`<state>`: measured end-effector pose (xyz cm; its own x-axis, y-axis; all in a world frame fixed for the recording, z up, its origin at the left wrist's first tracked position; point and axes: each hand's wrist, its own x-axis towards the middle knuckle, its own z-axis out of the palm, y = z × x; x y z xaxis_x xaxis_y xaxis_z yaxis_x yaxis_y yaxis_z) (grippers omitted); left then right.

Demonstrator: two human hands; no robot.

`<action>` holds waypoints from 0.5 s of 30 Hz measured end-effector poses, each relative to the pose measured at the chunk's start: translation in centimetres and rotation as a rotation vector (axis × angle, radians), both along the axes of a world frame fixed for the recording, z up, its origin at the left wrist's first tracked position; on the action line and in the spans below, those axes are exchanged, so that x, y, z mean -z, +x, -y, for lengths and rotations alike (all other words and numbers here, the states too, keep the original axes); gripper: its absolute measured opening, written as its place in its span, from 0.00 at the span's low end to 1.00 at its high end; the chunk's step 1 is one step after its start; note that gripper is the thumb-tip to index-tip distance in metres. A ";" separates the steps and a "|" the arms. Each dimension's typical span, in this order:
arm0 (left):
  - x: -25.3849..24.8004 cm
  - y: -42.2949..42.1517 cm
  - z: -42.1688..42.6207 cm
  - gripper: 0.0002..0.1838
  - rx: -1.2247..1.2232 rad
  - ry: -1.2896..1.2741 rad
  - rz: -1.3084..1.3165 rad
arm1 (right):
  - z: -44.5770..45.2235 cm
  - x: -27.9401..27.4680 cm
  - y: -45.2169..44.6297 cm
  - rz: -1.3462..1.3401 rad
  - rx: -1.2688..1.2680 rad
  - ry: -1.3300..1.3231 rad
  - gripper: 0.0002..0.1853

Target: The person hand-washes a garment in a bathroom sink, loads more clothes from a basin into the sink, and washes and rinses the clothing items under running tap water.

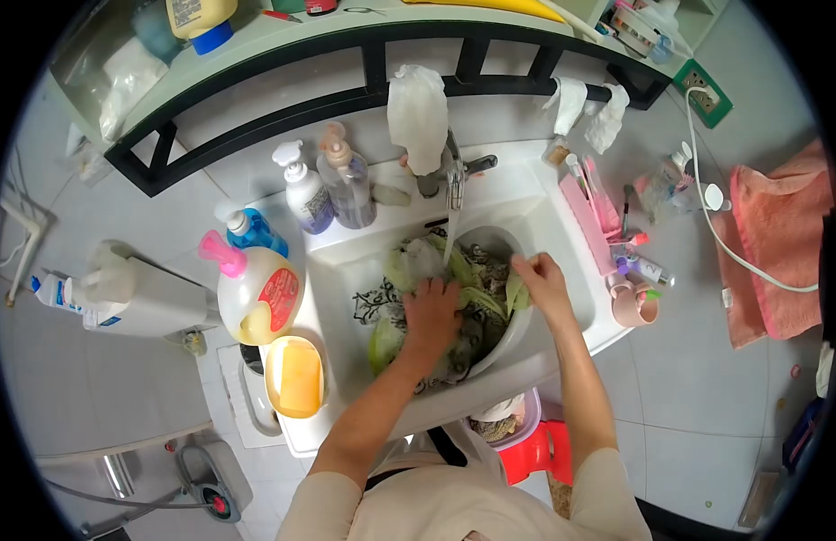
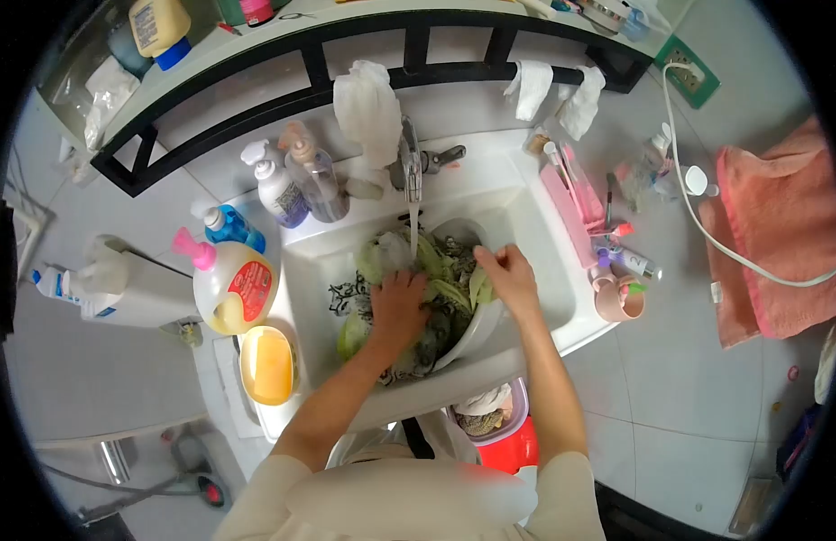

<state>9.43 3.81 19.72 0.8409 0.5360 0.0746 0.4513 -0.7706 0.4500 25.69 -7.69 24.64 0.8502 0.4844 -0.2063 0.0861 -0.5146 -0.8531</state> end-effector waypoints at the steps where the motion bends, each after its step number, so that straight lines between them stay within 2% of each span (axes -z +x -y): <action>1: 1.6 -0.5 -0.7 0.29 -0.014 0.033 -0.014 | -1.2 0.8 0.8 0.064 0.002 -0.049 0.16; 5: 4.7 -4.8 -3.2 0.21 -0.212 0.036 -0.050 | -3.3 1.5 2.7 0.330 -0.081 -0.189 0.12; 8: 5.6 -7.7 -4.1 0.20 -0.324 0.034 -0.040 | -3.0 -0.1 1.6 0.258 -0.080 -0.137 0.11; 11: 6.7 -9.2 -5.0 0.22 -0.370 0.012 -0.057 | -2.5 -1.8 0.3 0.340 -0.110 -0.122 0.11; 14: 3.6 -9.3 -3.5 0.26 -0.402 0.084 0.027 | -2.1 -5.6 -2.3 0.457 -0.137 -0.098 0.11; 15: 1.7 -8.7 -2.6 0.28 -0.327 0.067 0.187 | -2.0 -6.5 -3.4 0.489 -0.142 -0.086 0.11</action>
<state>0.74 6.38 17.99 0.5945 0.7627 0.2545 0.5934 -0.6298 0.5012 22.26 -5.71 31.14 0.7841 0.6010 0.1545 0.5384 -0.5350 -0.6510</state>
